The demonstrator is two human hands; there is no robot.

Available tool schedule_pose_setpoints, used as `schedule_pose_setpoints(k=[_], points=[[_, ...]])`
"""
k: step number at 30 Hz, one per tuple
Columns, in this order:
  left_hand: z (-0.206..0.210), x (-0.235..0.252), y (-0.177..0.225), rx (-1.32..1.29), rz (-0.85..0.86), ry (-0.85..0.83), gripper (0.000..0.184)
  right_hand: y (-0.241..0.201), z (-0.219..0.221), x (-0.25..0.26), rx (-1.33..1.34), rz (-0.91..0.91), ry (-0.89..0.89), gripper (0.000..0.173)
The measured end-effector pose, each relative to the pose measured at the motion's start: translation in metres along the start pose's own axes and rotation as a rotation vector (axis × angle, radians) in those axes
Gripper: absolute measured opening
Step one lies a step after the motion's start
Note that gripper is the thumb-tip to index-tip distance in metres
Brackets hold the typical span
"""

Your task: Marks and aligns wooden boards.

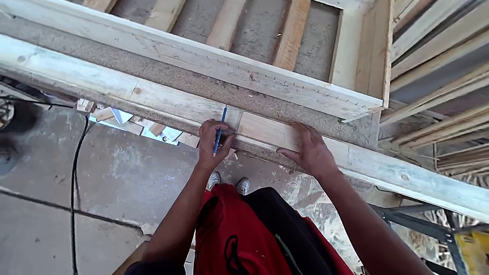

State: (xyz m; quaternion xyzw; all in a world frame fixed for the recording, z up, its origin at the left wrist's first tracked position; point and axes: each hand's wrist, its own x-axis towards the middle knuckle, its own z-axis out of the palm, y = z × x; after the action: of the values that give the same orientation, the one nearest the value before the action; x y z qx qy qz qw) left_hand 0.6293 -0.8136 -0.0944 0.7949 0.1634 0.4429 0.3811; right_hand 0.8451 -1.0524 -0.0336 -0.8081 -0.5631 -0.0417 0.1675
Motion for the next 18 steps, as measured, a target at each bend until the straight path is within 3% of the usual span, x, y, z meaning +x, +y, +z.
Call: schedule_pose_setpoints(k=[18], points=[[0.0041, 0.0001, -0.0093, -0.055, 0.057, 0.083, 0.025, -0.0026, 0.0038, 0.0025, -0.063, -0.007, -0.004, 0.091]])
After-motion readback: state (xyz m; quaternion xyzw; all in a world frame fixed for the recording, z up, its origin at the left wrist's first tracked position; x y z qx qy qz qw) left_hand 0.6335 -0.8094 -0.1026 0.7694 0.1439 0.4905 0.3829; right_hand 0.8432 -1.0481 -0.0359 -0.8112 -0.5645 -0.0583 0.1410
